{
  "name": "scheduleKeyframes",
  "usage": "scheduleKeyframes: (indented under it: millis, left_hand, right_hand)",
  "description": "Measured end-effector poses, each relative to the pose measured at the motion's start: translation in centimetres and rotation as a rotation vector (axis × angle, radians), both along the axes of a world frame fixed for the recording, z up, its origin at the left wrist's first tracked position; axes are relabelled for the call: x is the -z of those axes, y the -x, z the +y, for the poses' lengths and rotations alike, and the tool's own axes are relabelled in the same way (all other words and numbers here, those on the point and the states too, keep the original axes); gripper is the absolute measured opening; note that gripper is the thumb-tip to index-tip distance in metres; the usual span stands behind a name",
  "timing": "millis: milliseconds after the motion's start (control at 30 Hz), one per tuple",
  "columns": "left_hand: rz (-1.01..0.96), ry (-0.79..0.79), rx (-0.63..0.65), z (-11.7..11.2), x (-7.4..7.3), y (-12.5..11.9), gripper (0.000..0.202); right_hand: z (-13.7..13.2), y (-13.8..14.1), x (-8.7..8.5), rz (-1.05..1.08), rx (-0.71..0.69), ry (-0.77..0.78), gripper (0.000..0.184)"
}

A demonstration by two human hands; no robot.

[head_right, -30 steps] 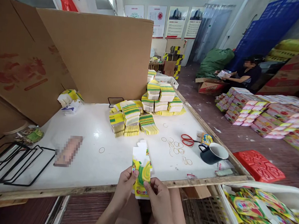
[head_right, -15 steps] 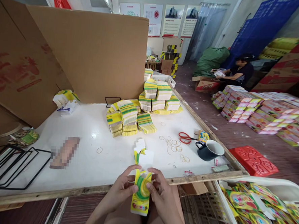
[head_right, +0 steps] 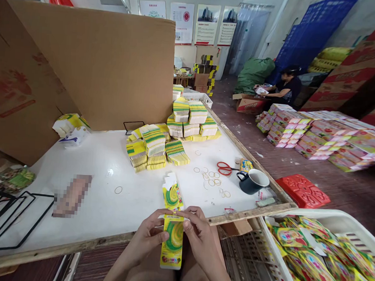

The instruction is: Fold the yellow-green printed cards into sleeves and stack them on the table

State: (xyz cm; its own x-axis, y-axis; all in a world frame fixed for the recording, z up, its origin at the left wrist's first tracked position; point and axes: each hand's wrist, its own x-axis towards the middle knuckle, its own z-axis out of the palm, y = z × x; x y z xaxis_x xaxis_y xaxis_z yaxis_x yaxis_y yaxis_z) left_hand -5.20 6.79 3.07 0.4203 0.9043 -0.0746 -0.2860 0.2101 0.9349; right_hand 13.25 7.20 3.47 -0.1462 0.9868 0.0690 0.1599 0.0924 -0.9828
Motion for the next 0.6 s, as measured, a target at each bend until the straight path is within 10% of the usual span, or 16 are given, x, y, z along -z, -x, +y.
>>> scheduleKeyframes:
  millis: [167, 600]
  left_hand:
    - [0.095, -0.008, -0.065, -0.1, 0.4, -0.3, 0.044]
    - [0.138, -0.005, -0.082, -0.1, -0.3, -0.7, 0.044]
  right_hand:
    - [0.2, 0.0, 0.5, -0.057, -0.087, 0.191, 0.031]
    - [0.2, 1.5, 0.4, -0.501, 0.102, 0.074, 0.032]
